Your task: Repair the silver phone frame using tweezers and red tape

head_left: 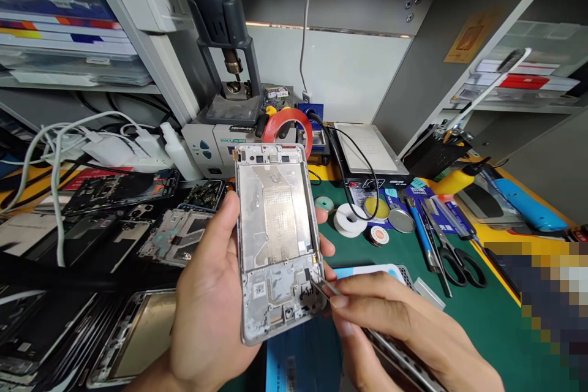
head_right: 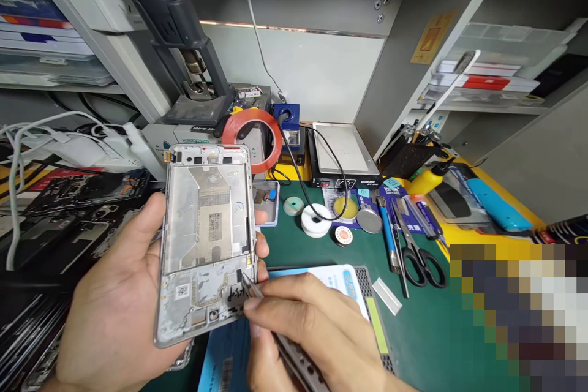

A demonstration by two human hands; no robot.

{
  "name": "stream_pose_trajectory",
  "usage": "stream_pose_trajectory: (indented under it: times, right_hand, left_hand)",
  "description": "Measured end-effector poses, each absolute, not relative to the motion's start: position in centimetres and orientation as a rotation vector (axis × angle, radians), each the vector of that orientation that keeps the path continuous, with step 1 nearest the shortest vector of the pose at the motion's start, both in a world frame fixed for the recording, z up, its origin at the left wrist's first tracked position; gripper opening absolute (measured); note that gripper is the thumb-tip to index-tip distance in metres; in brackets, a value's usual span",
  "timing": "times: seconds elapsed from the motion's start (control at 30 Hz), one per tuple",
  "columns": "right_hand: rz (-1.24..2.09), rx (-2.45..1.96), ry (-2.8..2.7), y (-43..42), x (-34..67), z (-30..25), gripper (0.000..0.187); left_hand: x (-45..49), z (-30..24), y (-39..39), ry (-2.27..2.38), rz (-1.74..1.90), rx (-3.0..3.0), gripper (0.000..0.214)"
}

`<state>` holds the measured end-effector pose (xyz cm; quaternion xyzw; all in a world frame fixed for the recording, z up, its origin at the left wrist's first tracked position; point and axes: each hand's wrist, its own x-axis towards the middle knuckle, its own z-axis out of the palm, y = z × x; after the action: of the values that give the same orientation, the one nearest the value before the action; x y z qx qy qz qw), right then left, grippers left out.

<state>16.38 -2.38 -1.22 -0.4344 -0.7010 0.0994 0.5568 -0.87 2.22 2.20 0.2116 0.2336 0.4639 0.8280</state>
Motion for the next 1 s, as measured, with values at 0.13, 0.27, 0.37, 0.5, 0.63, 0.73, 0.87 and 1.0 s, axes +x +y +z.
stream_pose_trajectory:
  times: [0.13, 0.27, 0.37, 0.5, 0.63, 0.73, 0.87, 1.0]
  right_hand:
    - [0.184, -1.034, -1.681, -2.3, 16.4, -1.3, 0.031]
    - [0.171, -1.020, -1.725, -2.2, 16.7, -0.8, 0.028]
    - [0.168, -1.039, -1.748, -2.2, 16.6, -0.9, 0.028]
    - [0.210, -1.078, -1.584, -2.4, 15.9, -1.8, 0.027]
    - [0.279, -1.072, -1.588, -2.5, 16.0, -1.7, 0.026]
    - [0.311, -1.057, -1.786, -2.6, 16.9, -1.1, 0.035]
    - [0.304, -1.037, -1.893, -2.6, 17.8, -0.7, 0.034]
    - [0.261, -1.042, -1.901, -2.6, 17.6, -0.8, 0.025]
  left_hand:
    - [-0.8, 2.2, 2.2, 0.519, 0.985, 0.474, 0.062]
    - [-0.6, 2.4, 2.2, 0.578, 0.989, 0.485, 0.060]
    - [-0.5, 2.8, 2.3, 0.610, 1.002, 0.479, 0.062]
    - [-0.4, 3.1, 2.6, 0.606, 1.033, 0.429, 0.063]
    - [-0.2, 2.9, 2.7, 0.602, 1.044, 0.369, 0.065]
    - [-0.1, 2.7, 2.8, 0.595, 1.060, 0.338, 0.065]
    - [0.0, 2.6, 2.8, 0.588, 1.063, 0.342, 0.065]
    - [-0.2, 2.5, 2.7, 0.575, 1.044, 0.345, 0.068]
